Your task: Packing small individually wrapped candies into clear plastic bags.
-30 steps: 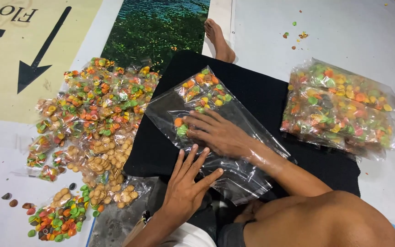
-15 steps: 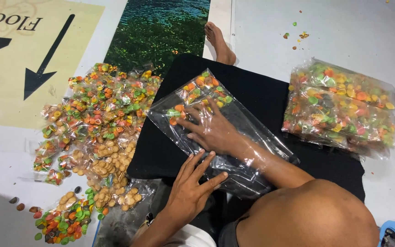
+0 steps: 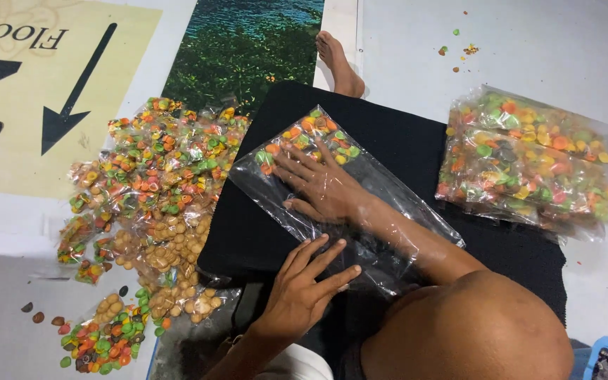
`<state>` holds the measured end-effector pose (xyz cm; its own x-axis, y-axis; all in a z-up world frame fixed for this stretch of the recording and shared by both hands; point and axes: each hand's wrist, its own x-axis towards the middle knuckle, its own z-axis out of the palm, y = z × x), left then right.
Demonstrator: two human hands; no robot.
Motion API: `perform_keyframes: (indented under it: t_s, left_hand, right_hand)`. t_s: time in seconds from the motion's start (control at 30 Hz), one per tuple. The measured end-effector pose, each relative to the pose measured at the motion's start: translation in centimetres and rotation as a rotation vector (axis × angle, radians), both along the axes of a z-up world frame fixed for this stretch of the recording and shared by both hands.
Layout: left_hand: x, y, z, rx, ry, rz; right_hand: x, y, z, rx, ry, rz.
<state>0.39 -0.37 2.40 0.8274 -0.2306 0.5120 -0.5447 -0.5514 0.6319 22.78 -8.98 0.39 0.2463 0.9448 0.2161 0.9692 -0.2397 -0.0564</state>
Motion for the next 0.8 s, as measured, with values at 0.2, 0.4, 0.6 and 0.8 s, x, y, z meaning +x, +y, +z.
perform_keyframes:
  t_s: [0.2, 0.4, 0.6, 0.8]
  left_hand:
    - [0.8, 0.7, 0.9, 0.056, -0.004, -0.018]
    - [4.1, 6.0, 2.7, 0.082, -0.203, 0.291]
    - [7.3, 9.9, -1.5, 0.547, 0.115, 0.563]
    - [7.3, 10.1, -2.6, 0.605, 0.275, 0.495]
  right_hand:
    - [0.6, -1.1, 0.3, 0.088, -0.063, 0.070]
    - [-1.8, -4.6, 2.6, 0.040, -0.030, 0.062]
    - [-1.8, -6.9, 1.6, 0.080, -0.041, -0.036]
    - [-1.7, -6.5, 2.4, -0.020, -0.063, -0.134]
